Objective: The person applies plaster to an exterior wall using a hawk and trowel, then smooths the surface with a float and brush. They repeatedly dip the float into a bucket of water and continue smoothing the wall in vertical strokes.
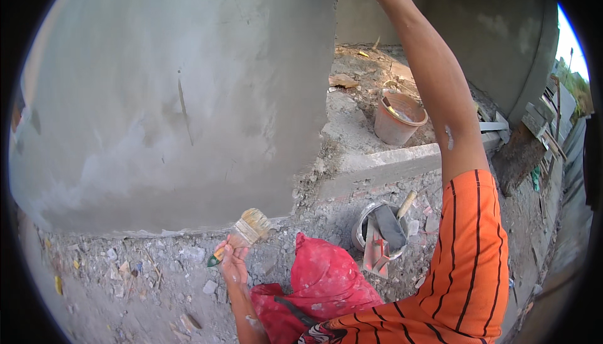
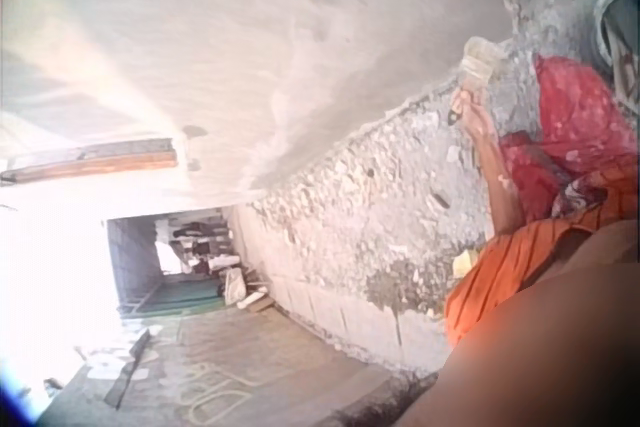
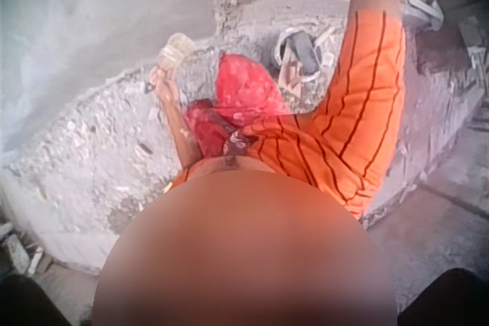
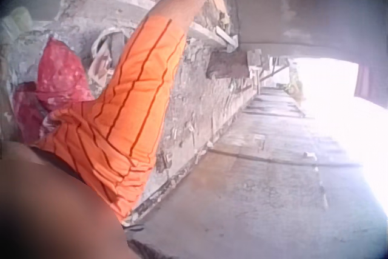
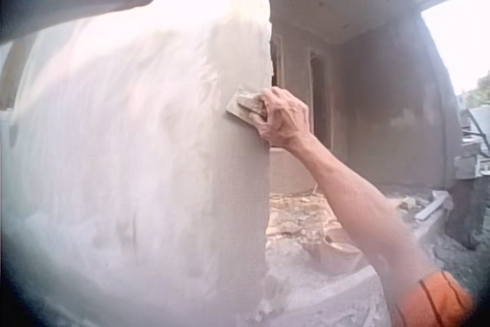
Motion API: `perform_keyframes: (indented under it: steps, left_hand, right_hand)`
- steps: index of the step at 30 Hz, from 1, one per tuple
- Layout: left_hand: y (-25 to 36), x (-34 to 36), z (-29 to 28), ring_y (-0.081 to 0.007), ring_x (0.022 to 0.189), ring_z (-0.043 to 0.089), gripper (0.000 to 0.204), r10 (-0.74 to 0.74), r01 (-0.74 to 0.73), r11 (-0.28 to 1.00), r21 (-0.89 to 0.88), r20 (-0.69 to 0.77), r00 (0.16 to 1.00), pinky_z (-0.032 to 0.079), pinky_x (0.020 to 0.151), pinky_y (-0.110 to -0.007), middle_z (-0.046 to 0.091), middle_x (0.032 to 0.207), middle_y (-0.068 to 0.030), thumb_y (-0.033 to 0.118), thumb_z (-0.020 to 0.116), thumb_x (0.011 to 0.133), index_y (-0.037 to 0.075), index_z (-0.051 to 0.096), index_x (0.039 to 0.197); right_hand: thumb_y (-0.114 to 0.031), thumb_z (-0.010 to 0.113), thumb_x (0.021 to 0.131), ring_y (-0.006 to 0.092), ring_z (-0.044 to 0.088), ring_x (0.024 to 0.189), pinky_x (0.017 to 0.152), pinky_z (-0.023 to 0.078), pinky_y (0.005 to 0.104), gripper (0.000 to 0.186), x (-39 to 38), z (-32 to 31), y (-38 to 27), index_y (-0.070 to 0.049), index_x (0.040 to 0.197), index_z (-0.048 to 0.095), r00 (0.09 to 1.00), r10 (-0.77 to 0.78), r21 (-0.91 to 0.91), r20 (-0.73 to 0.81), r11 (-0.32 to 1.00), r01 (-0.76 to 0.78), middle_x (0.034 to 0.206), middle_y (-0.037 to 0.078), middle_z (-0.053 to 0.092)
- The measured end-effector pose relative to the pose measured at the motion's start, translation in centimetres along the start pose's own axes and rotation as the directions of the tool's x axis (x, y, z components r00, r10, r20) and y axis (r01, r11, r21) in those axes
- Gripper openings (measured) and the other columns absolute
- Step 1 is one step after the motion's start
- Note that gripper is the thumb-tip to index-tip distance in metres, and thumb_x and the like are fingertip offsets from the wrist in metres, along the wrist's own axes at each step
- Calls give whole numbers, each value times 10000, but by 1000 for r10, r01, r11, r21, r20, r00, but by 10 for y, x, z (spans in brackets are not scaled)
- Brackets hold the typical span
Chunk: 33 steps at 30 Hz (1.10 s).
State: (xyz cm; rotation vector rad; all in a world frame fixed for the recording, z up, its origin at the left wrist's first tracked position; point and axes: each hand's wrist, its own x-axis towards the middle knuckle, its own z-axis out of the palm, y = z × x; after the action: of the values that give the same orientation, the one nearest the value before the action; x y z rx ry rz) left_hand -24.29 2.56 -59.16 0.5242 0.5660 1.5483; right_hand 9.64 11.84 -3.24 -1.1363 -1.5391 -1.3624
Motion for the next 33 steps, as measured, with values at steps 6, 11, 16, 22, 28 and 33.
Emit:
perform_keyframes:
  steps: [6, 11, 16, 22, 28, 33]
  left_hand:
    - [-3, 3, 28, -249, 930, 640, 217, -12, 11, 996, -93, -5, 1000, 590, 719, -354, 529, 1254, -132, 125, 578, 905, 104, 496, 1105]
    - [0, -8, 11, -242, 1003, 599, 236, -10, 10, 1000, -12, 41, 999, 553, 769, -346, 510, 1269, -102, 164, 579, 910, 142, 488, 1127]
    - [-6, -11, 9, -251, 998, 608, 232, -65, 66, 998, -8, 44, 997, 569, 737, -340, 510, 1256, -103, 164, 582, 908, 148, 490, 1121]
    - [8, -16, -3, -258, 972, 625, 212, -89, 89, 996, -9, 23, 996, 585, 704, -348, 532, 1226, -100, 135, 575, 905, 139, 487, 1097]
    - [10, -12, 29, -268, 999, 616, 214, -36, 37, 999, -29, 41, 999, 581, 747, -398, 539, 1225, -102, 131, 586, 897, 137, 487, 1087]
    - [5, -5, 69, -283, 965, 635, 202, -23, 43, 992, -120, 162, 987, 595, 726, -408, 538, 1243, -140, 100, 592, 887, 108, 507, 1070]
  right_hand:
    - [-307, 667, 746, 288, 620, 970, 850, 483, 396, 395, 79, -31, 19, -72, 1061, 623, 981, 165, 7, -102, 986, -165, 1013, 132, 654]
    - [-256, 745, 717, 209, 631, 779, 667, 510, 326, 319, -71, 9, -16, -150, 1002, 648, 987, -67, 176, 146, 983, 41, 857, 30, 637]
    - [-230, 680, 710, 198, 597, 877, 722, 501, 360, 248, -345, 20, -85, -139, 933, 617, 719, -333, 406, 610, 911, 78, 872, 27, 594]
    - [-175, 625, 761, 138, 564, 760, 625, 433, 302, 106, -285, 29, -71, -160, 830, 546, 901, -349, 187, 260, 933, 307, 773, -18, 521]
    - [-231, 749, 744, 155, 627, 756, 662, 511, 323, 279, 12, -9, 13, -136, 982, 638, 968, -201, -179, -148, 968, 174, 817, 15, 645]
    - [-204, 644, 790, 266, 614, 954, 835, 489, 388, 246, 118, -71, 24, -76, 996, 601, 933, 140, -53, -332, 985, -167, 974, 103, 631]
